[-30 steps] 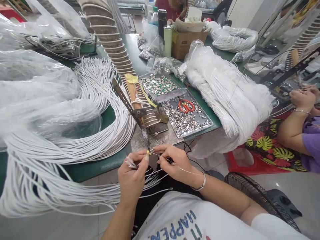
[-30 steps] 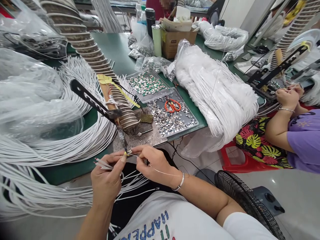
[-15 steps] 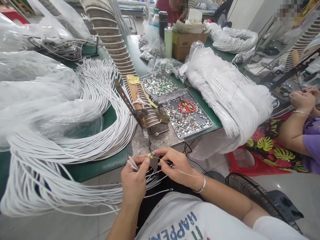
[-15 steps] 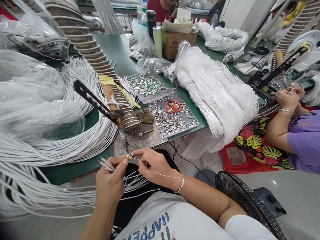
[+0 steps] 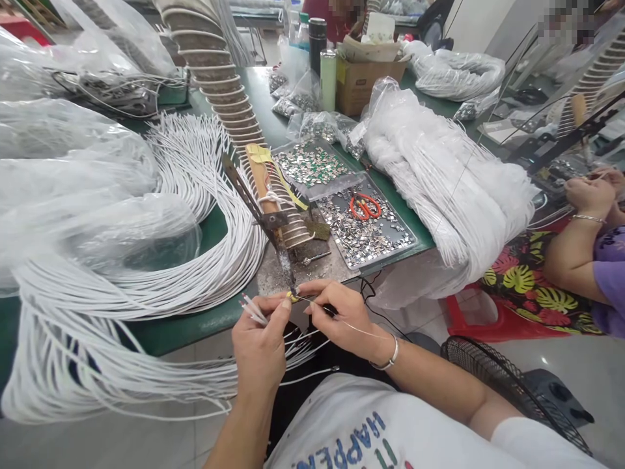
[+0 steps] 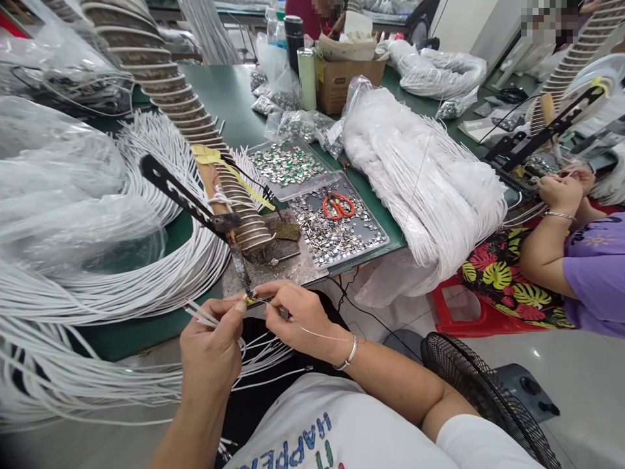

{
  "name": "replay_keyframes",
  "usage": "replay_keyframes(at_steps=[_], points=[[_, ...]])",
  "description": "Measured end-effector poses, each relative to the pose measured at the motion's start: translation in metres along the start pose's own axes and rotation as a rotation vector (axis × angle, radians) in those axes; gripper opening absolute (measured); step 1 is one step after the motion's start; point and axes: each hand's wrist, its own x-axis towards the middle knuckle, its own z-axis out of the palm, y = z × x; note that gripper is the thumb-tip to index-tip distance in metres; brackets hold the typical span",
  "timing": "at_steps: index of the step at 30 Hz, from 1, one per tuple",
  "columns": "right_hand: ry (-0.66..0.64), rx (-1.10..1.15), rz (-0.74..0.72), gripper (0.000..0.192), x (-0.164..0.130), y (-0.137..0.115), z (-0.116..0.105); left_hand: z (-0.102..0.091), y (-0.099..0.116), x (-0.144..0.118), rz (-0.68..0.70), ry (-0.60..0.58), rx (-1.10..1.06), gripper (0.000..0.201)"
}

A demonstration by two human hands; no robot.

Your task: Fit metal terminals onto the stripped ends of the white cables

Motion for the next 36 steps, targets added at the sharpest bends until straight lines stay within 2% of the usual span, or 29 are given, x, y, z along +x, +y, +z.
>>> replay_keyframes(at_steps=[10, 16, 22, 26, 29, 31, 34, 36], points=[[-0.017, 0.004, -0.025, 0.013, -0.001, 0.002, -0.001, -0.002, -0.007, 0.002, 0.007, -0.022, -0.043, 0.019], [-0.062, 0.005, 0.039, 0.013, -0.01, 0.009, 0.0, -0.005, -0.021, -0.003, -0.069, -0.034, -0.072, 0.02], [-0.054, 0.026, 0.069, 0.011, -0.014, 0.009, -0.003, -0.006, -0.026, -0.011, -0.046, -0.048, -0.004, 0.02], [-0.07, 0.039, 0.168, 0.01, -0.017, 0.011, -0.002, -0.009, -0.031, -0.023, -0.106, -0.116, -0.011, 0.02], [-0.173, -0.044, 0.243, 0.012, -0.024, 0.017, -0.004, -0.015, -0.045, -0.036, -0.217, -0.244, -0.002, 0.025], [-0.333, -0.232, 0.261, 0.012, -0.03, 0.023, -0.012, -0.022, -0.055, -0.043, -0.29, -0.303, -0.015, 0.032], [-0.622, -0.532, 0.274, 0.01, -0.041, 0.033, -0.034, -0.034, -0.064, -0.052, -0.348, -0.24, -0.016, 0.041], [-0.694, -0.598, 0.299, 0.013, -0.048, 0.038, -0.048, -0.039, -0.063, -0.056, -0.409, -0.193, -0.006, 0.048]])
